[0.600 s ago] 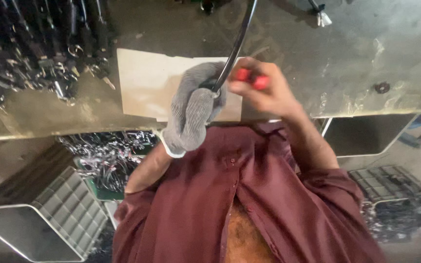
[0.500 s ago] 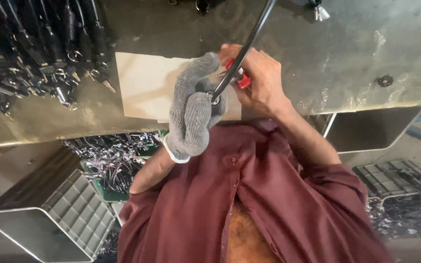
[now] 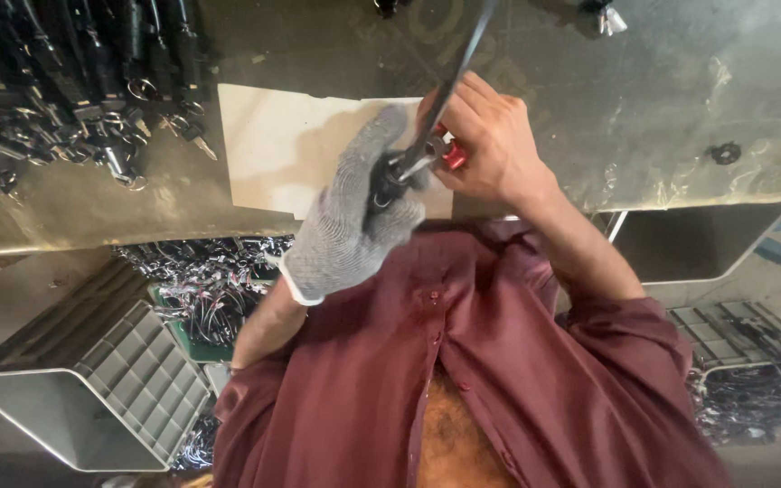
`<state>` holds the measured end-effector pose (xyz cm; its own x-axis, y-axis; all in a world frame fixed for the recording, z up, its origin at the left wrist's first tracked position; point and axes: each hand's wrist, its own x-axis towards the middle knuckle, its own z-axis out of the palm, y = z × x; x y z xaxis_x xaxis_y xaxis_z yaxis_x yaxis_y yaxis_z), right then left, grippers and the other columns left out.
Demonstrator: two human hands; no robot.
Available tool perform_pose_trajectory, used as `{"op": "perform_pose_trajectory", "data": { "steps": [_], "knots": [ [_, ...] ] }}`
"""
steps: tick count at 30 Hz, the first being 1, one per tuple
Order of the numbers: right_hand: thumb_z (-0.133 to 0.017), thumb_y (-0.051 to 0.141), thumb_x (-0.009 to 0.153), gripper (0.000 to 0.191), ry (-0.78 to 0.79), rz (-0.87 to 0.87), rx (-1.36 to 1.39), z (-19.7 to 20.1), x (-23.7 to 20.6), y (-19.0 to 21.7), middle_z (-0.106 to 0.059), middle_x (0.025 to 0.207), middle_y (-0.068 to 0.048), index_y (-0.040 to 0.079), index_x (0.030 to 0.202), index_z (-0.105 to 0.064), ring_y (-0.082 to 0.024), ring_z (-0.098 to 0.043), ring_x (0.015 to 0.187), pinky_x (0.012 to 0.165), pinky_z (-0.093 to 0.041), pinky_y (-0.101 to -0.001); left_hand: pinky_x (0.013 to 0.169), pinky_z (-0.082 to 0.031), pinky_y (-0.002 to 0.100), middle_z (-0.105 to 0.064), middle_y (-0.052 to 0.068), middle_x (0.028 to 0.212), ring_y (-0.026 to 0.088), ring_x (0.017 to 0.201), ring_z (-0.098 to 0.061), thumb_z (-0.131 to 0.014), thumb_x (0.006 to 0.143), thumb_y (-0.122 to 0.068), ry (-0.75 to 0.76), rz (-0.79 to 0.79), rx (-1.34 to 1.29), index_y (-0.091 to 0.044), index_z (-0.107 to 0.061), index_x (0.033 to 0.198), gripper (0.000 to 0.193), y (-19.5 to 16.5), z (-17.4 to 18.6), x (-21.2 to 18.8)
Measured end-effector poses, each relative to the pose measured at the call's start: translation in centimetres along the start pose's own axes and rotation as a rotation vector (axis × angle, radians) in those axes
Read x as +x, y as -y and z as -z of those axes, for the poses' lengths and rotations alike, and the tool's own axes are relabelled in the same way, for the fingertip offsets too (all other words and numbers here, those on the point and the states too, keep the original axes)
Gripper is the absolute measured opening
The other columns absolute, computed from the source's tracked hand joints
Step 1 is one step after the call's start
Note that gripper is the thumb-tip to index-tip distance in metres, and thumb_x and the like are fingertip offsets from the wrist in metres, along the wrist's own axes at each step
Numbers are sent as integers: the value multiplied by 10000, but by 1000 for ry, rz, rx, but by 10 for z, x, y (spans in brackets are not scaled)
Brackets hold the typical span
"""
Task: The person assembles wire harnesses at a workbench, inserting stripped wire ends into black connector housings and using pliers to crimp and adjust terminals. They handle one cable at a time, pull wires through, and set finished harnesses aside with the growing pile of completed assemblies.
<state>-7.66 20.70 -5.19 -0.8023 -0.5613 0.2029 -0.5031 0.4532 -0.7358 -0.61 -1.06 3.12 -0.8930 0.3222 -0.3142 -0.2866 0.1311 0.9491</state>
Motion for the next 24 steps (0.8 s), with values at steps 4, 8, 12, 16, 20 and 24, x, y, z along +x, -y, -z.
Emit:
{"op": "perform_pose_trajectory", "data": {
  "steps": [4,8,12,16,20,24],
  "knots": [
    [-850,192,798,402,-29,-19,-38,-3,-6,13,-576,959,-79,59,1056,-573,-305,-614,900,701,-505,-402,943,-569,360,-631,182,1328,296,1112,-686,-713,1048,-214,-219,-295,477,-75,-274,1614,730,17,-5,9],
    [-818,132,738,341,-29,-121,-125,-5,-9,20,-593,890,-64,73,965,-570,-283,-625,841,635,-482,-399,945,-544,381,-676,101,1234,285,1064,-655,-711,1074,-165,-276,-244,577,-42,-243,1660,760,34,-17,4],
    [-850,167,800,331,-40,-176,-165,-1,-18,30,-611,848,-61,68,952,-574,-265,-629,792,588,-462,-399,974,-526,433,-676,95,1276,311,1125,-646,-737,1043,-191,-356,-221,794,-53,-283,1639,762,41,-27,0],
    [-884,259,842,386,-57,-249,-189,-6,-25,34,-627,847,-71,61,954,-572,-269,-637,774,610,-490,-399,923,-525,460,-634,162,1316,342,1101,-625,-764,1005,-227,-553,-282,1290,-52,-362,1578,722,46,-32,4],
    [-848,192,853,322,-103,-295,-183,-20,-25,33,-638,832,-74,61,935,-566,-272,-651,764,612,-496,-396,952,-544,449,-617,151,1359,321,1138,-633,-764,994,-124,-492,-278,1317,-51,-429,1578,678,53,-29,5],
    [-891,263,900,392,-117,-254,-8,-23,-29,39,-622,826,-100,31,1011,-594,-278,-625,733,609,-493,-394,892,-537,443,-605,149,1345,316,1087,-633,-778,983,-208,-594,-389,1382,-50,-373,1574,734,51,-27,8]
  ]
}}
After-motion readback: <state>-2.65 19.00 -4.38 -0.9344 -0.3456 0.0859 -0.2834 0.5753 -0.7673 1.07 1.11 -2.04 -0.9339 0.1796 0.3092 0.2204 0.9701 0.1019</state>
